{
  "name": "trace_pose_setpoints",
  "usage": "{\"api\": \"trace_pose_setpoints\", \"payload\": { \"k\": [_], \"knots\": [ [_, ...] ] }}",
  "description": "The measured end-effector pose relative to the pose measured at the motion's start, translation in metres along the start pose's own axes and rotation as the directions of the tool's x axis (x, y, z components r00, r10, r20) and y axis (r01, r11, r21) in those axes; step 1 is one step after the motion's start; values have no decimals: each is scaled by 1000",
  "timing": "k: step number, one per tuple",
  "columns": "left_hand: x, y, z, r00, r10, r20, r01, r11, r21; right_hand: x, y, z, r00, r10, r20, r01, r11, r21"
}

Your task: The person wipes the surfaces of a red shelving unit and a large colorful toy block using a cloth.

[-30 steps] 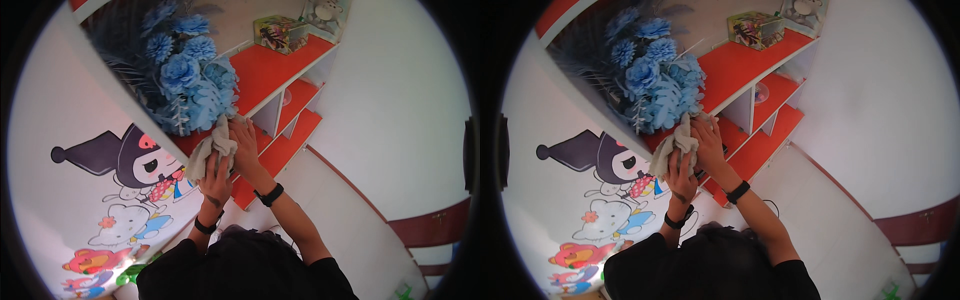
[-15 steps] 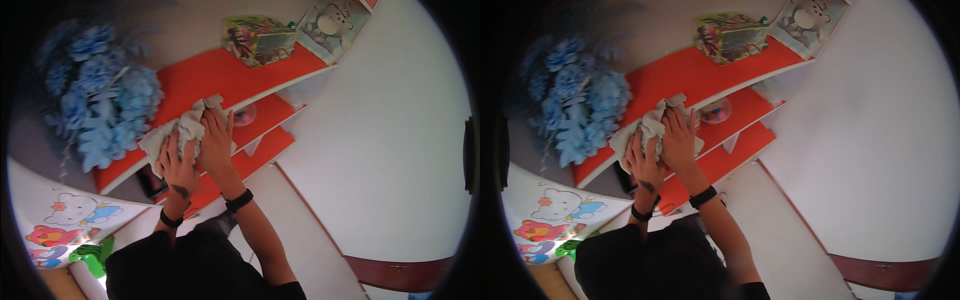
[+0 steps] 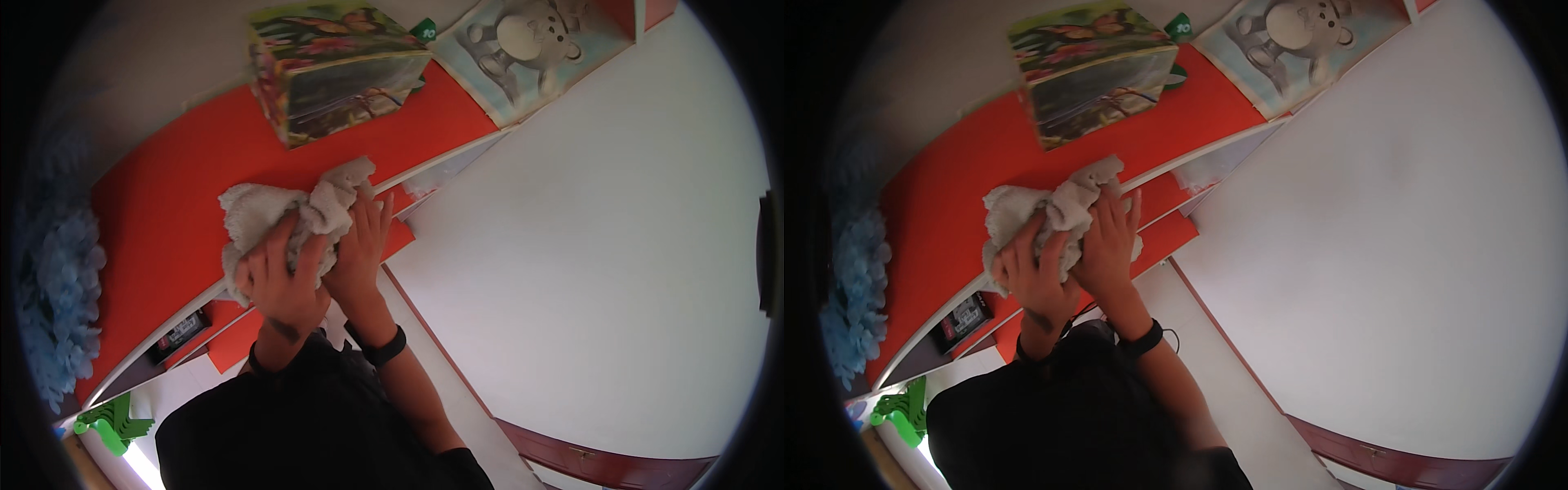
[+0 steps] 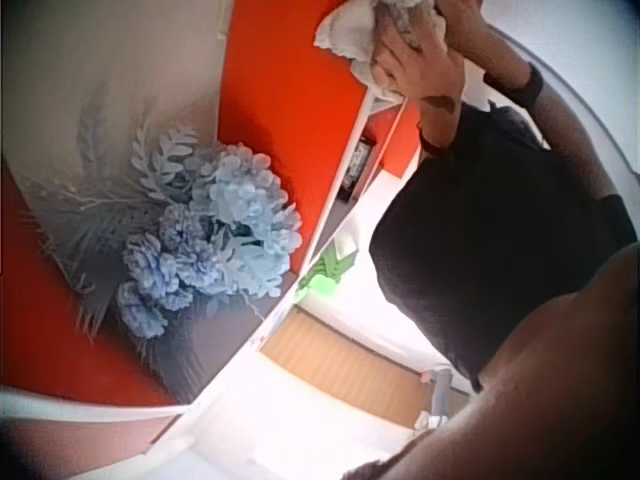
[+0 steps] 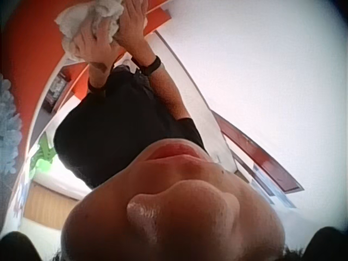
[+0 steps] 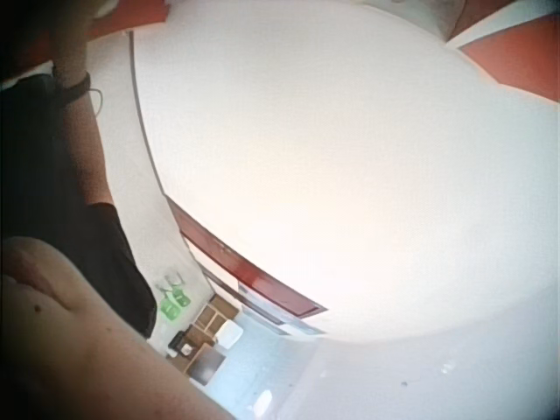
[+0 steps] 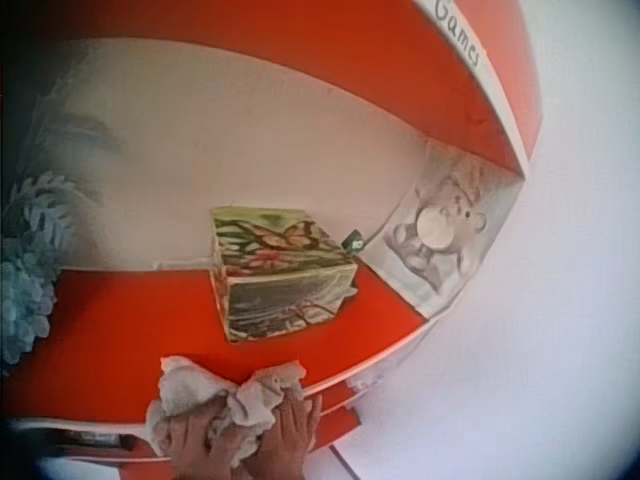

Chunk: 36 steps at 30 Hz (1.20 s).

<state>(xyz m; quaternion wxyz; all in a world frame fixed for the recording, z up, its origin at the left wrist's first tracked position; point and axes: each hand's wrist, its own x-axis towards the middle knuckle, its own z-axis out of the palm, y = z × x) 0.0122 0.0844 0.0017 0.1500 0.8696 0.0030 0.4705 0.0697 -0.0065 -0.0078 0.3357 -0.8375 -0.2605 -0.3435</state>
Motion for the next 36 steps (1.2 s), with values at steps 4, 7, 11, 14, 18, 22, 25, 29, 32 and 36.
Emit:
{"api": "trace_pose_setpoints", "payload": {
  "k": [4,7,11,14,18,22,25,29,32,36],
  "knots": [
    [12,10,4,999,-42,-23,43,998,54,-4,15,-4,997,-33,65,27,996,81],
    [26,16,11,999,-43,-12,44,997,63,5,21,-18,996,-23,82,11,990,139],
    [42,29,25,1000,-23,3,22,989,143,15,50,-18,995,-86,56,67,958,279],
    [57,43,47,999,25,-31,-21,990,140,29,88,-19,981,-195,-6,190,948,255],
    [68,64,92,994,113,2,-112,991,75,47,138,-44,979,-201,31,188,953,236],
    [79,121,114,978,-54,200,58,998,-14,50,207,-64,971,-203,127,164,951,263],
    [68,129,137,987,29,160,-7,990,-138,59,246,-75,977,-147,156,111,970,217],
    [39,119,135,994,-32,102,48,986,-162,63,240,-60,917,-352,184,340,935,98],
    [9,94,117,982,-173,74,177,983,-52,41,211,-41,837,-447,315,455,889,53],
    [-14,38,48,947,-322,-1,321,945,61,33,126,-11,721,-588,366,523,809,270]
  ]
}}
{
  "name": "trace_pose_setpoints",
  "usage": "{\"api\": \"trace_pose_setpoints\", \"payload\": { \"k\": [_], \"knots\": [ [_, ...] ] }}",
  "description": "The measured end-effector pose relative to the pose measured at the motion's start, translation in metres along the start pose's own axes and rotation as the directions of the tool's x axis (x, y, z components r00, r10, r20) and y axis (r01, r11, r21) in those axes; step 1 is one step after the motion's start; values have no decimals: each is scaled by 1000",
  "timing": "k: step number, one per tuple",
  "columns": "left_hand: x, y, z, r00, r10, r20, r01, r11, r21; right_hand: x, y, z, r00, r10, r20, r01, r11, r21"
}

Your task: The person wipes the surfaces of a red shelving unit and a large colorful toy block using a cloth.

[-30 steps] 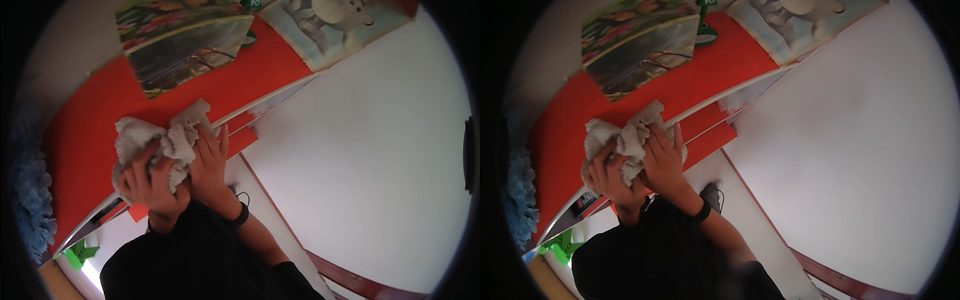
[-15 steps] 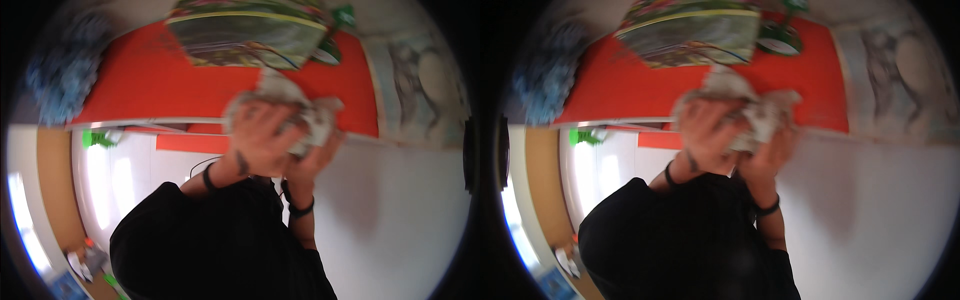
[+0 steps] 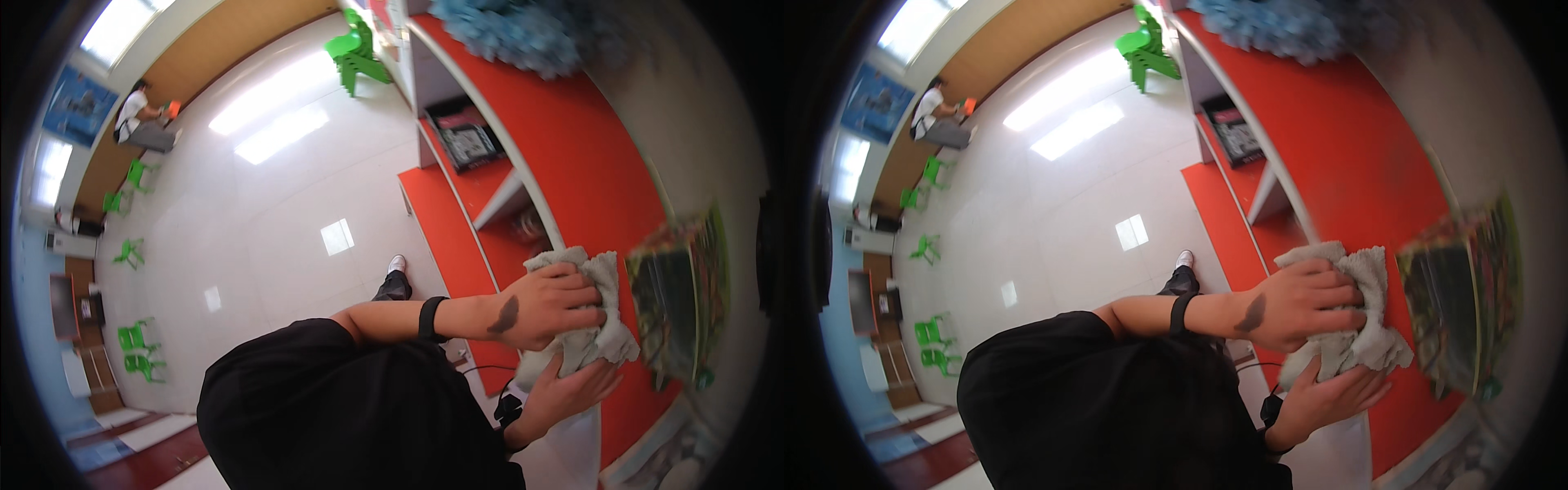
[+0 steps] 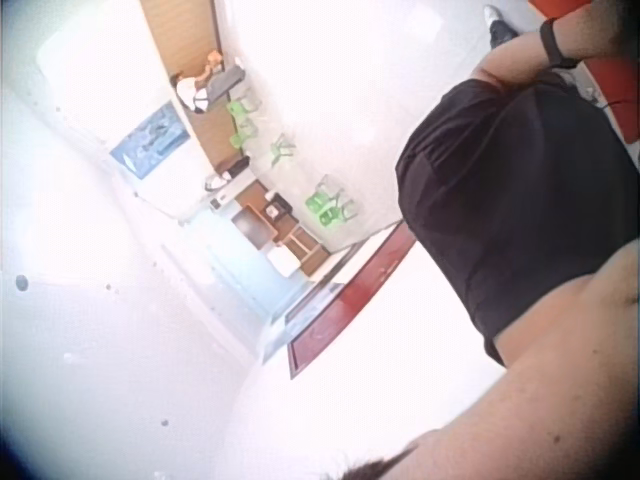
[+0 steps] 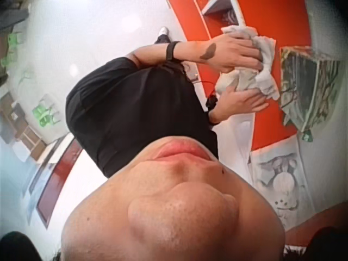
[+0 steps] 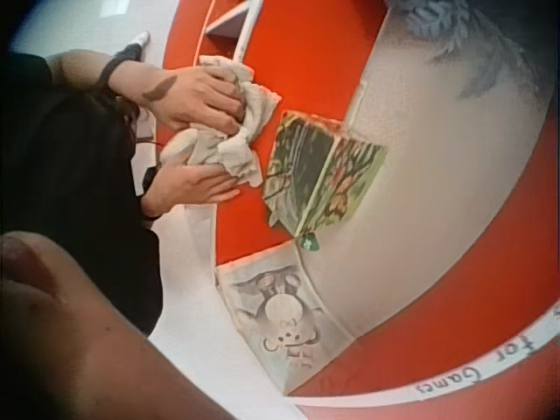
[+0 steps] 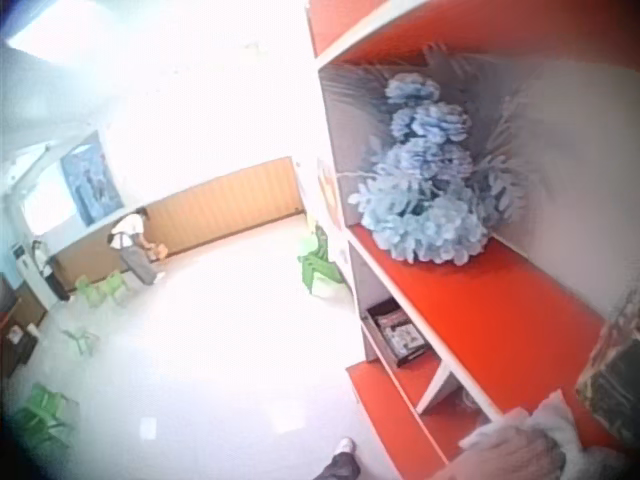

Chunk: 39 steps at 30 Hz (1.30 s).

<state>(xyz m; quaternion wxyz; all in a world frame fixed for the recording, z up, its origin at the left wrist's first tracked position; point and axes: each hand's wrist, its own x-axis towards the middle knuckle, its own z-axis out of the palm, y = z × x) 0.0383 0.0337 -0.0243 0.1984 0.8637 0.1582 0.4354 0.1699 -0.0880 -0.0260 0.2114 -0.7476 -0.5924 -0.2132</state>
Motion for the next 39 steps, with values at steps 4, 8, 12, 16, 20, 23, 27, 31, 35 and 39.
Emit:
{"api": "trace_pose_setpoints", "payload": {
  "k": [4,8,12,16,20,23,27,31,35,39],
  "knots": [
    [13,-16,-46,969,52,-241,-21,991,130,60,-35,-22,982,-139,129,138,990,16],
    [28,-52,-114,990,-25,-142,38,995,93,106,-95,-31,970,-48,237,64,996,-60],
    [22,-85,-158,980,-28,-197,51,992,113,130,-137,-16,966,-152,208,166,985,-52],
    [14,-115,-172,953,-11,-302,62,985,160,160,-182,3,977,-146,153,158,985,-68],
    [7,-135,-167,908,34,-417,55,978,200,176,-193,22,966,-196,167,196,980,18],
    [8,-145,-164,893,42,-448,68,971,228,194,-185,32,937,-348,4,345,929,135],
    [9,-146,-160,909,52,-415,55,969,241,189,-183,34,932,-363,-18,359,911,202],
    [7,-156,-168,876,-59,-478,128,985,113,173,-211,63,967,-177,-183,185,982,24],
    [-1,-146,-175,910,-181,-373,184,982,-27,155,-203,82,876,-227,-425,305,944,123],
    [-56,-109,-136,867,-366,-337,289,922,-257,94,-167,64,882,-180,-436,343,879,331]
  ]
}}
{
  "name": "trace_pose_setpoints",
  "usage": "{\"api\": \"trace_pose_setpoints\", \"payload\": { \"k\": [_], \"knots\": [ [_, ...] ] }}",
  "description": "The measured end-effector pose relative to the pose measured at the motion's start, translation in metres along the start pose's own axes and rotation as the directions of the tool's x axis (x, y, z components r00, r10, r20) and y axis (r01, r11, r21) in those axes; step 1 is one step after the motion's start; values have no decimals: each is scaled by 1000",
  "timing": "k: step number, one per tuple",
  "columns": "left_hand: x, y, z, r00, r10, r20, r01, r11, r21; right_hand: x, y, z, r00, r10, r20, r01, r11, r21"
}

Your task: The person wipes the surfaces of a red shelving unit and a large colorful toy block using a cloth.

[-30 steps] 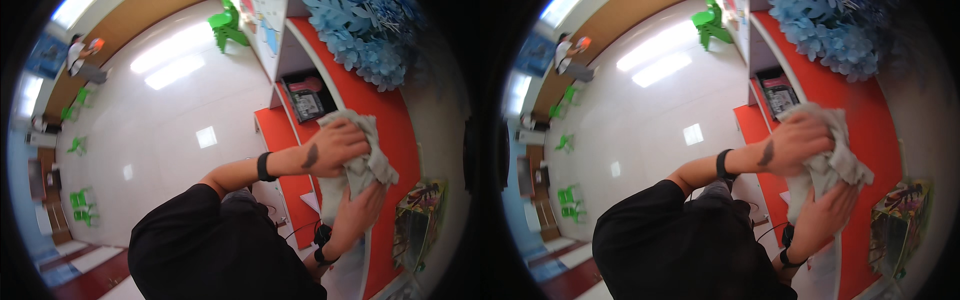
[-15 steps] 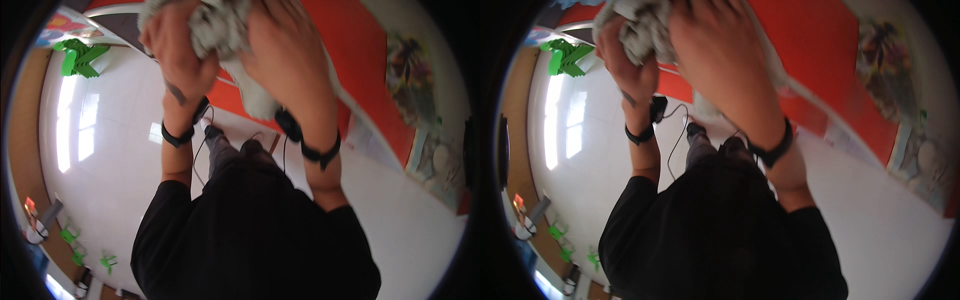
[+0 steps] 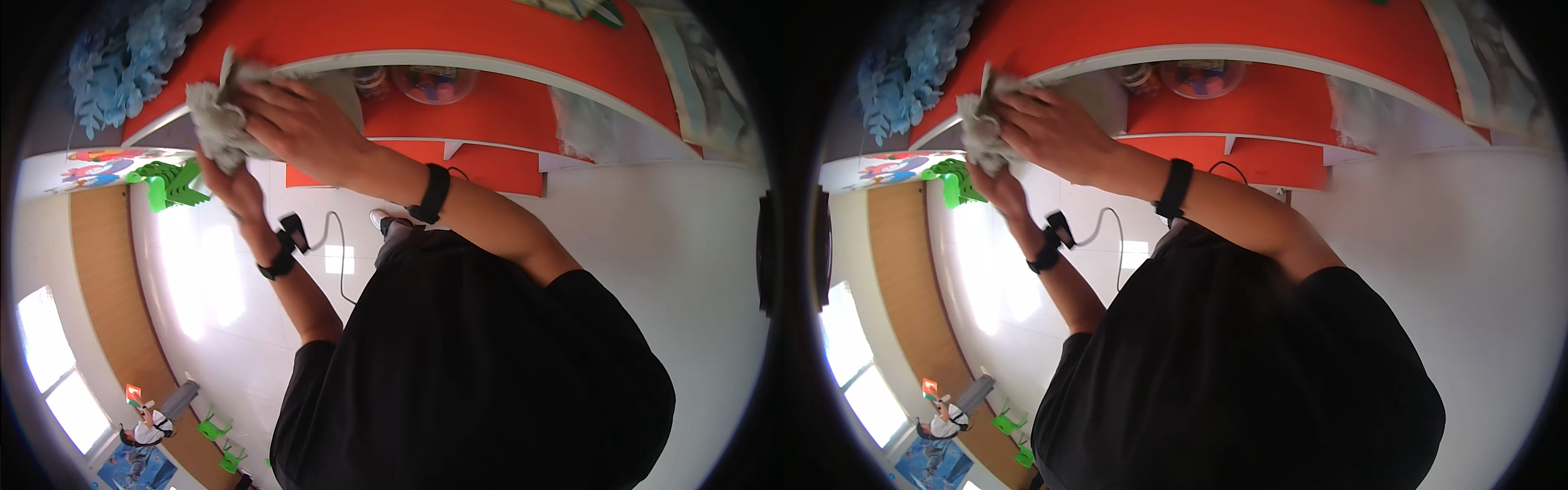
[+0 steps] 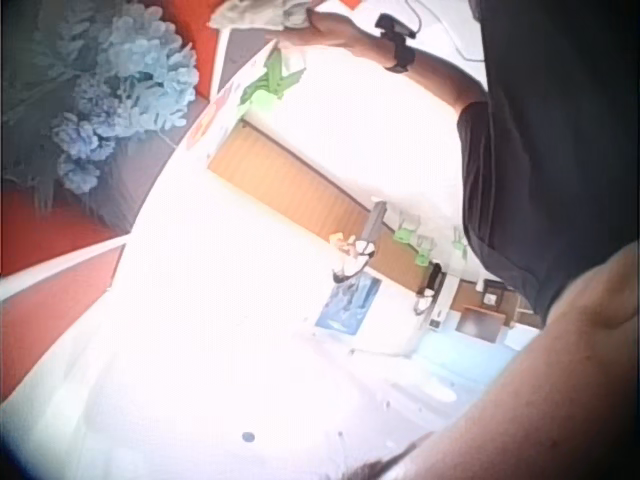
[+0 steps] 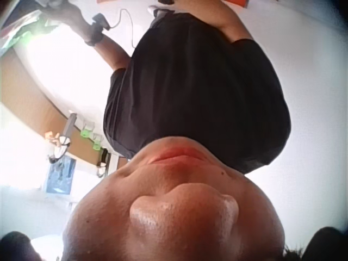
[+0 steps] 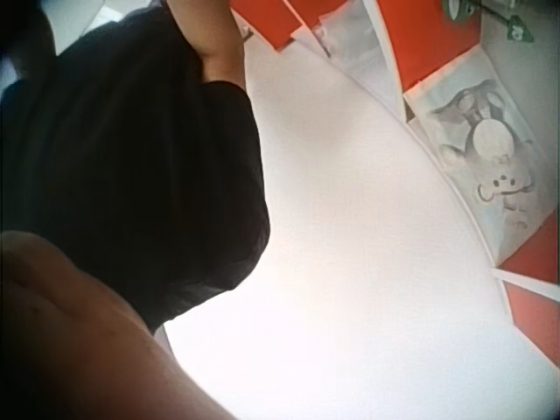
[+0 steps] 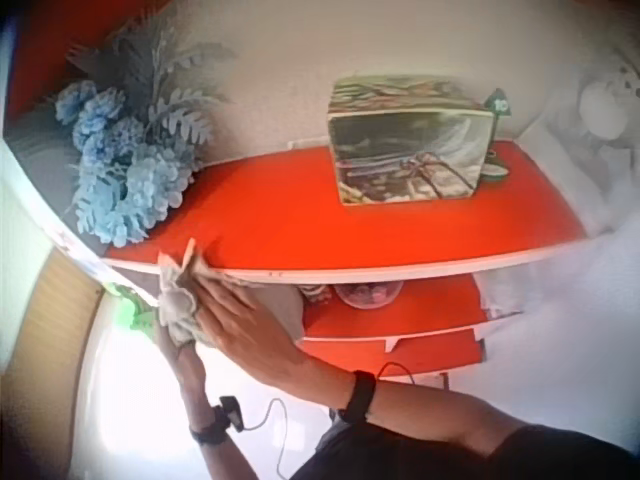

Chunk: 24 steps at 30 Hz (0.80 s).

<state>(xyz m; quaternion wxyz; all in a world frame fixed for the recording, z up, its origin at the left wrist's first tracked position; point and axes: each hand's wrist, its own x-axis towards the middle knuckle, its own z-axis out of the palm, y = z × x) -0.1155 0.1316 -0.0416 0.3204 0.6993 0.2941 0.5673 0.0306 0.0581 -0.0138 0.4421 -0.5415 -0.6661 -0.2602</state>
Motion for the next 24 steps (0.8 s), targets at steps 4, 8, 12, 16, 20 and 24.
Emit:
{"api": "trace_pose_setpoints", "payload": {
  "k": [4,8,12,16,20,24],
  "knots": [
    [-99,-45,35,994,37,106,-37,999,3,-104,23,-19,949,75,308,-134,976,174],
    [-144,-89,103,791,192,581,-358,915,184,-222,90,-32,700,176,692,-163,983,-84],
    [-199,-92,184,580,60,812,-346,921,179,-312,136,-87,796,267,544,-117,948,-295],
    [-230,-41,252,418,4,908,-414,891,186,-344,160,-157,738,472,482,-303,870,-389],
    [-243,-10,308,347,33,937,-457,878,138,-353,164,-191,594,628,503,-261,742,-618],
    [-232,-17,310,354,153,922,-325,945,-32,-357,155,-179,559,712,426,-289,648,-705]
  ]
}}
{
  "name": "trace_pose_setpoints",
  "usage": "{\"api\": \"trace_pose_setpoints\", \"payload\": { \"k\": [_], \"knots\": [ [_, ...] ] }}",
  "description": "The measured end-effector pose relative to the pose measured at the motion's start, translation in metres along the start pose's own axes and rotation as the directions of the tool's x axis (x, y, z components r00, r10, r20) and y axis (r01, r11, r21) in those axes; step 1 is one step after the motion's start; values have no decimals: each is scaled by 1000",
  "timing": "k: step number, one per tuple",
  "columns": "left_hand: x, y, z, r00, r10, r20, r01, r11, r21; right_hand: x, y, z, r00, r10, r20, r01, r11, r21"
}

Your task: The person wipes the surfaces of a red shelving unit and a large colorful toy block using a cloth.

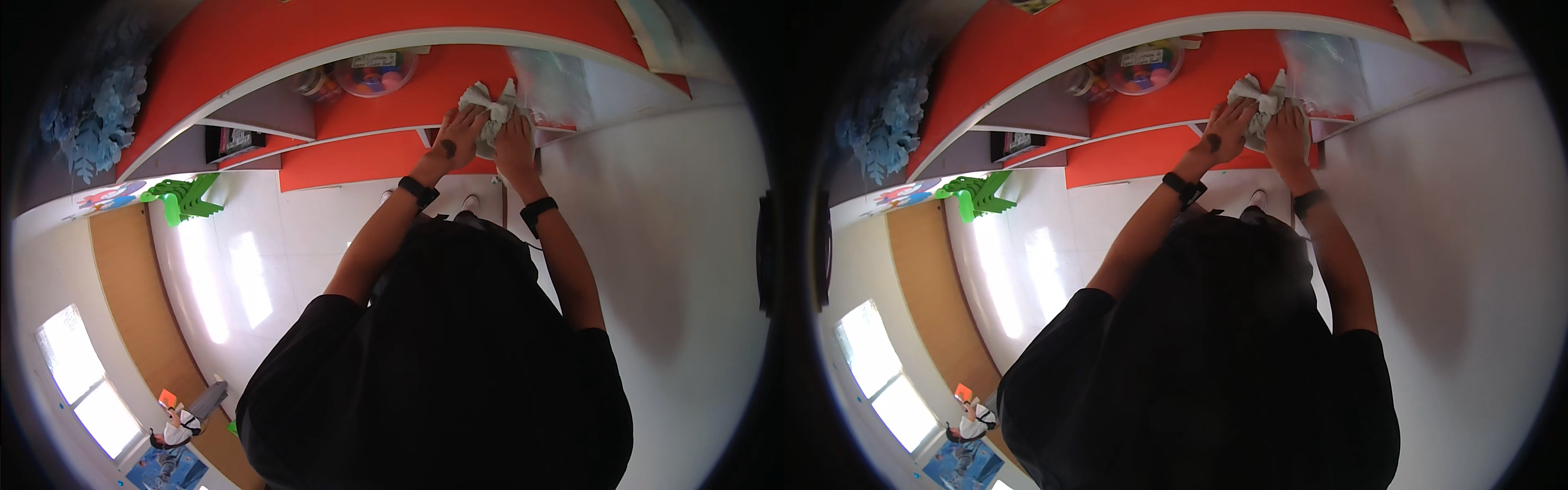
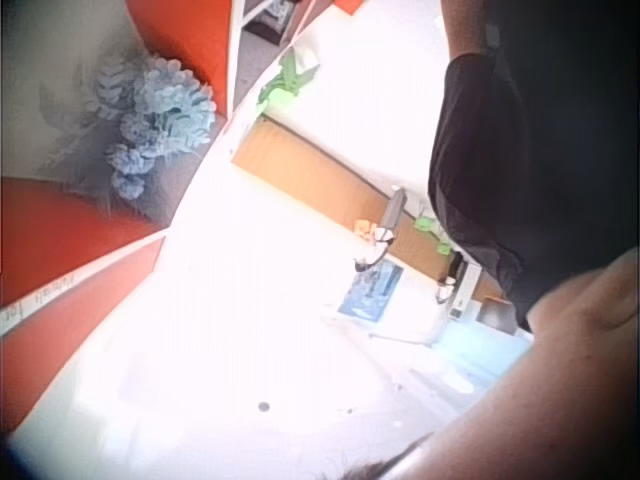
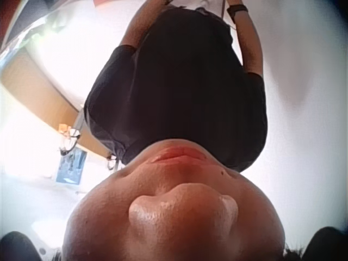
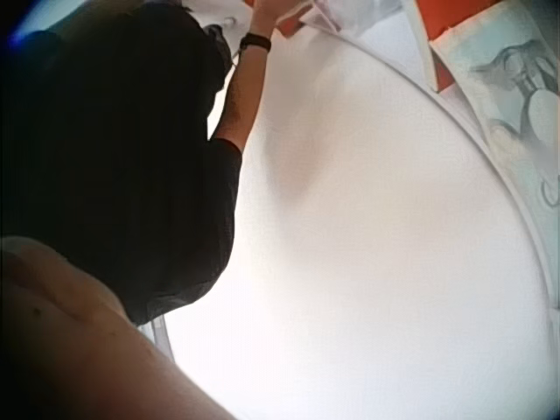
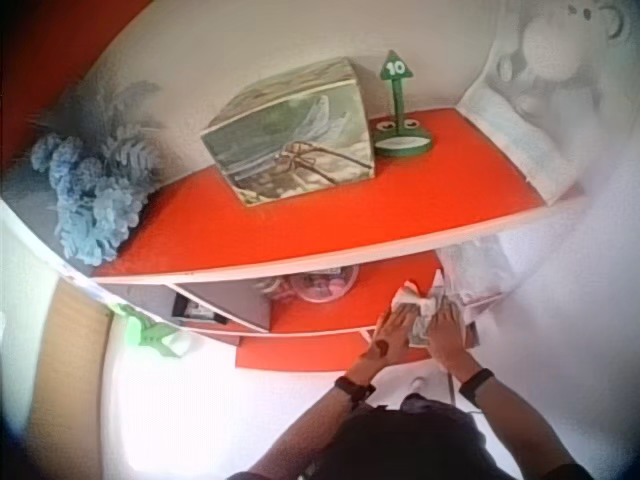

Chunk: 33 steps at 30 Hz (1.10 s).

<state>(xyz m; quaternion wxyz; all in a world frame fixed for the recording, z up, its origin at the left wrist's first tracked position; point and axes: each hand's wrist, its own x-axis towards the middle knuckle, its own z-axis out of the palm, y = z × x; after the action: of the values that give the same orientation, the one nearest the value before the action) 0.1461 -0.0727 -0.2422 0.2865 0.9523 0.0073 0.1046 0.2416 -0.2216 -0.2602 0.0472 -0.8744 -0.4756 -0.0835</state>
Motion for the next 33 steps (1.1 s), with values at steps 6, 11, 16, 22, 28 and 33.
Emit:
{"api": "trace_pose_setpoints", "payload": {
  "k": [6,11,16,22,28,33],
  "knots": [
    [-47,-34,-43,997,-76,32,77,996,-47,22,-54,0,998,-33,-49,29,997,-76],
    [-101,-72,-82,983,-182,30,182,983,-28,45,-117,15,993,-114,-41,112,992,-51],
    [-136,-102,-135,947,-299,118,300,954,8,64,-187,28,981,-172,-94,178,982,56],
    [-116,-137,-134,991,-124,-45,131,868,479,72,-210,0,984,-174,-47,181,945,274],
    [-54,-179,-114,778,-600,185,484,385,-785,39,-152,-47,967,-115,228,-105,635,766],
    [-44,-180,-118,666,-739,103,494,334,-803,-23,-86,-92,986,8,169,-158,406,900]
  ]
}}
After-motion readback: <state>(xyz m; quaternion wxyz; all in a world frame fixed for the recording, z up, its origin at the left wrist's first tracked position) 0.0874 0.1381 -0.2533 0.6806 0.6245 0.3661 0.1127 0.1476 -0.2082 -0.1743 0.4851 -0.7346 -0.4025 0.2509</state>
